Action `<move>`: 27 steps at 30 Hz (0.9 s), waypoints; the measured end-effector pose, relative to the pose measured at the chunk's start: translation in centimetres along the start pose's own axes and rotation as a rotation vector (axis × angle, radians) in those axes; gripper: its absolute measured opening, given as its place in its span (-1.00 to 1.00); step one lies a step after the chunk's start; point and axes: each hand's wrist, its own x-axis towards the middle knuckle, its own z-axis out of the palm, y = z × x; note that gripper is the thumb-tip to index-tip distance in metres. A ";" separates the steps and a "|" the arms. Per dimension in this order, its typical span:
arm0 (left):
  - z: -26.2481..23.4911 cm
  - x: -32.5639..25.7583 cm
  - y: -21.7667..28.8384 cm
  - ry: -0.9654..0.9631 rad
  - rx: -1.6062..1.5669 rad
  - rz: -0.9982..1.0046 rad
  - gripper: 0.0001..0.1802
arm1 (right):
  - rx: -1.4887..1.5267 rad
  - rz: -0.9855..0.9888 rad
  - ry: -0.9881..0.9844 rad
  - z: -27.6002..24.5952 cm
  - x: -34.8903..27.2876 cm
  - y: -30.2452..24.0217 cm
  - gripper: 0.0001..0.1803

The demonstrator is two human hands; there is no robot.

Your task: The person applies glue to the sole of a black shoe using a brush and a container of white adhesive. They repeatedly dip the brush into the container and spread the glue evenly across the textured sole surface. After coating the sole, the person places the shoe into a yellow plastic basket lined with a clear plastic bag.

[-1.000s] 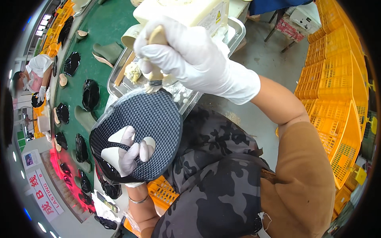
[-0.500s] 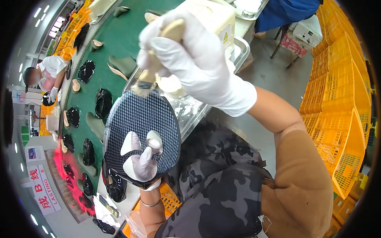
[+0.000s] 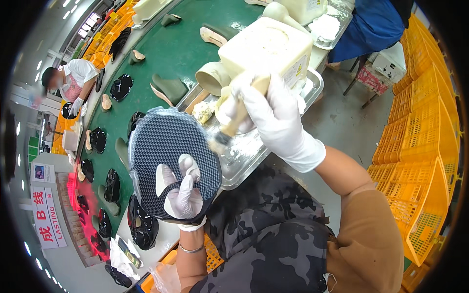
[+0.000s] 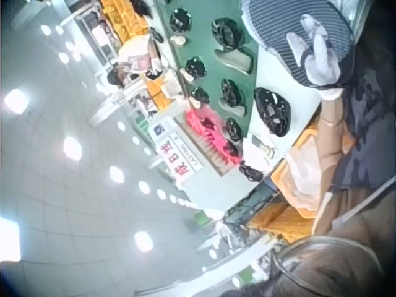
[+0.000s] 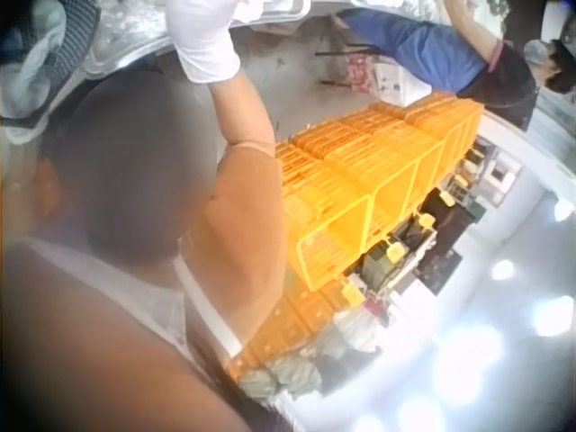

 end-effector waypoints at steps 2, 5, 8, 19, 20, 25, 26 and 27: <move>-0.3 0.4 -0.2 -0.044 0.019 0.019 -0.32 | 0.072 -0.109 0.065 1.1 1.5 -0.5 -0.90; -0.5 0.9 -0.3 -0.101 0.074 0.074 -0.41 | 0.107 -0.195 0.051 2.0 3.0 0.3 -0.92; 0.1 1.3 -0.4 -0.113 0.058 0.169 -0.62 | 0.148 -0.089 -0.019 2.1 2.2 1.5 -0.91; -2.5 3.4 -3.0 0.022 -0.037 0.216 -0.72 | 0.107 -0.262 -0.065 2.4 1.5 0.9 -0.84; -1.9 3.7 -3.1 0.022 0.022 0.272 -0.76 | 0.110 -0.275 -0.042 2.8 1.6 1.4 -0.85; -0.5 3.8 -3.6 0.375 0.850 0.569 -0.85 | -0.088 -0.034 -0.180 1.4 -0.1 1.3 -0.86; 0.0 3.1 -4.0 0.439 1.069 0.563 -0.84 | -0.115 -0.021 -0.184 1.3 -0.1 0.8 -0.86; 0.2 3.2 -4.0 0.441 1.081 0.590 -0.84 | -0.147 -0.008 -0.183 1.2 -0.2 0.2 -0.85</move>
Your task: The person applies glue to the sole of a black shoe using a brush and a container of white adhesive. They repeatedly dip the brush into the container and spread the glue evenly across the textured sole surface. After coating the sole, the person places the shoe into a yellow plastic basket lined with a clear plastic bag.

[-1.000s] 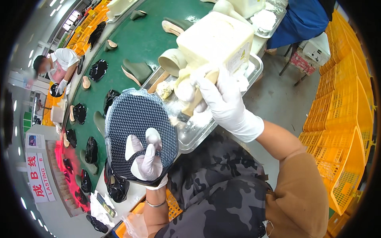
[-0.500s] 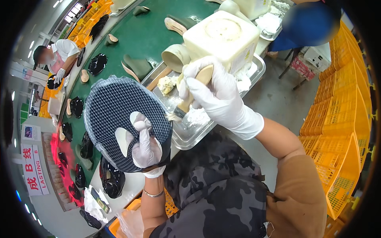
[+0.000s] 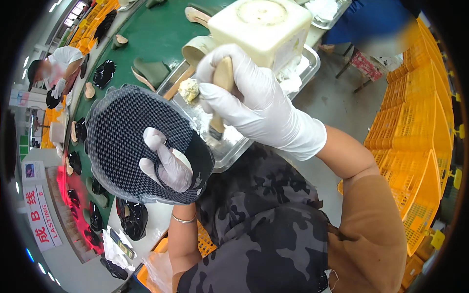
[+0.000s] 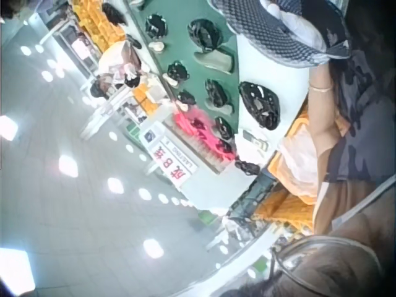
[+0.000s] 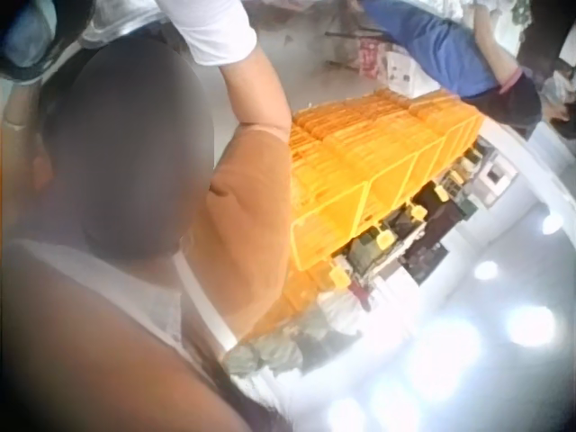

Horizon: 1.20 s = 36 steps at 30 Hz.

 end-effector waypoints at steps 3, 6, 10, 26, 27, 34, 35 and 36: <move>-0.2 0.7 -0.4 -0.049 -0.510 -0.016 -0.84 | 0.139 -0.202 0.105 1.5 0.9 0.6 -0.82; 0.1 1.6 -0.9 -0.042 -0.705 0.016 -0.84 | 0.062 -0.263 0.042 1.7 1.1 1.4 -0.78; -0.4 2.2 -2.1 0.019 -0.607 0.194 -0.84 | -0.101 -0.162 -0.103 0.8 0.1 1.6 -0.79; -2.0 2.3 -5.1 0.190 -0.217 0.851 -0.82 | 0.355 0.152 -0.129 0.6 -2.1 -1.0 -0.78; -2.0 2.3 -5.1 0.188 -0.213 0.864 -0.82 | 0.382 0.155 -0.063 0.9 -2.5 -1.4 -0.78; -2.9 2.0 -4.9 0.191 -0.155 0.903 -0.80 | 0.598 0.132 -0.180 1.1 -4.6 -0.7 -0.69; -3.2 2.0 -5.3 0.194 -0.143 0.894 -0.80 | 0.506 0.102 -0.191 1.1 -4.6 -0.4 -0.69; -2.8 2.1 -5.3 0.180 -0.157 0.908 -0.80 | 0.432 0.044 -0.175 0.6 -4.7 -0.1 -0.69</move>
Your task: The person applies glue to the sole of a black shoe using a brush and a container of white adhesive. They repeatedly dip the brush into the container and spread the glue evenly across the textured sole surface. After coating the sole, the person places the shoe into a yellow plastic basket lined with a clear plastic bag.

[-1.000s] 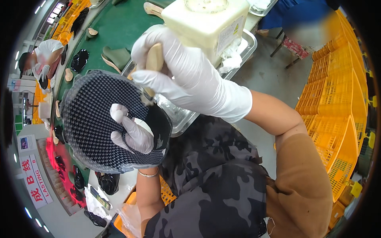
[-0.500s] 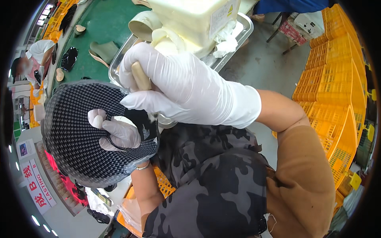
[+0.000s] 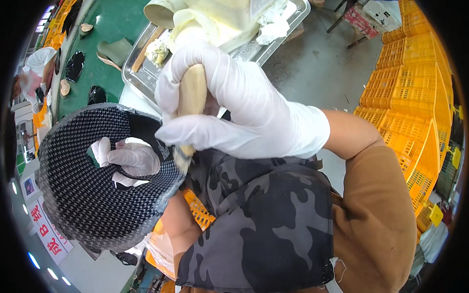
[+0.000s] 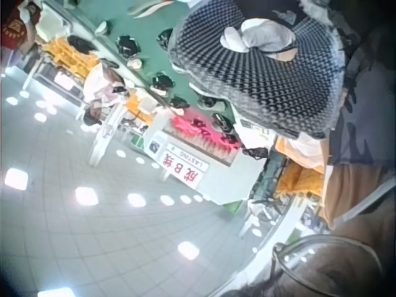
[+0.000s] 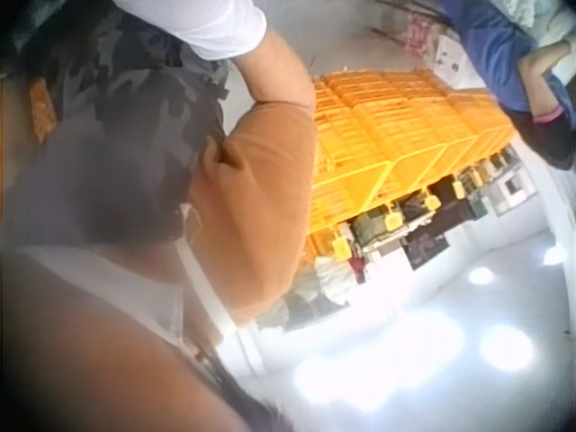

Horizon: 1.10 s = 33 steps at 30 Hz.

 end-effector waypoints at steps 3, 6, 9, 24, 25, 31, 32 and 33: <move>0.4 -0.1 0.3 -0.011 -0.030 -0.003 -0.80 | -0.115 -0.121 0.049 -0.6 -0.2 0.2 -0.68; 0.3 -0.1 -0.1 -0.024 -0.032 -0.007 -0.79 | 0.153 0.076 0.131 0.4 -0.3 -1.4 -0.68; -0.1 0.1 -0.2 -0.033 -0.008 -0.012 -0.78 | 0.197 0.084 0.085 0.7 -0.2 -0.4 -0.71; 1.7 2.0 0.8 0.174 -0.488 -0.973 -0.73 | -0.243 -0.399 0.074 -0.9 4.1 3.1 -0.68; 1.1 2.1 0.3 0.092 -0.405 -1.093 -0.73 | -0.260 -0.379 0.087 -1.1 4.3 2.6 -0.68; -1.7 2.2 -1.4 -0.228 -0.342 -1.376 -0.67 | -0.399 -0.427 0.068 -3.2 7.6 -0.5 -0.79; -2.6 1.3 -2.1 -0.276 -0.361 -1.411 -0.66 | -0.449 -0.391 0.089 -3.2 8.4 -1.5 -0.82; -2.7 1.3 -2.1 -0.187 -0.519 -1.465 -0.64 | -0.534 -0.362 0.140 -3.5 9.2 -1.7 -0.84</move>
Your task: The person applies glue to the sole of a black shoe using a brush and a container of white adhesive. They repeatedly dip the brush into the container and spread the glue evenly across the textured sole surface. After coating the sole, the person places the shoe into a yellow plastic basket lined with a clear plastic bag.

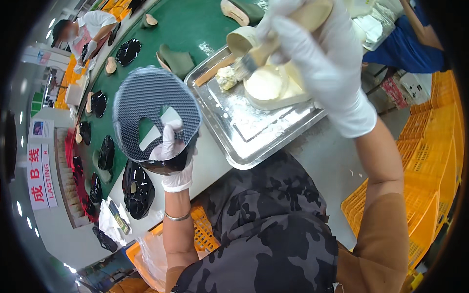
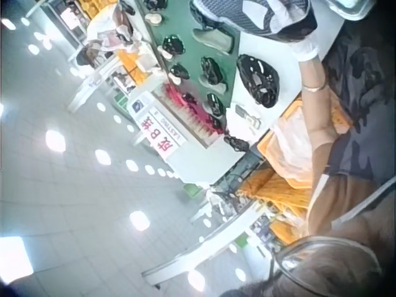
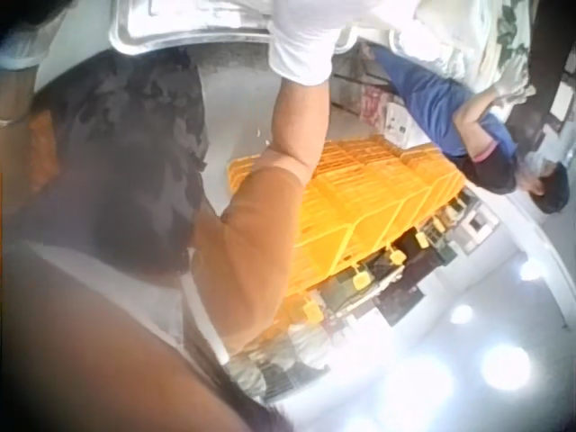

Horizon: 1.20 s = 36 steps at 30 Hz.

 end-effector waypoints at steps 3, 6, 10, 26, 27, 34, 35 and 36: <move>2.0 -1.5 3.1 -0.112 -0.267 -0.162 -0.64 | -0.092 0.035 -0.050 -1.4 3.4 1.1 -0.86; 2.1 -1.8 4.0 -0.185 -0.334 -0.244 -0.66 | -0.026 0.231 -0.145 -2.8 5.6 2.7 -0.87; 1.4 -1.0 4.2 -0.235 -0.235 -0.256 -0.67 | -0.069 0.454 -0.162 -2.5 5.8 2.5 -0.88; 4.1 25.3 4.2 -0.133 1.086 0.197 -0.79 | 0.098 0.504 -0.361 -4.0 5.5 4.8 -0.91; 5.0 26.4 3.7 -0.102 1.179 0.208 -0.77 | 0.130 0.501 -0.335 -3.9 5.4 4.8 -0.91; 8.8 28.8 2.4 -0.066 1.486 0.142 -0.66 | 0.155 0.570 -0.347 -4.3 5.5 4.6 -0.90; 8.5 29.0 2.0 -0.069 1.446 0.156 -0.66 | 0.161 0.569 -0.347 -4.2 5.5 4.6 -0.90; 7.7 29.5 1.2 -0.071 1.406 0.170 -0.66 | 0.149 0.566 -0.350 -4.1 5.5 4.6 -0.89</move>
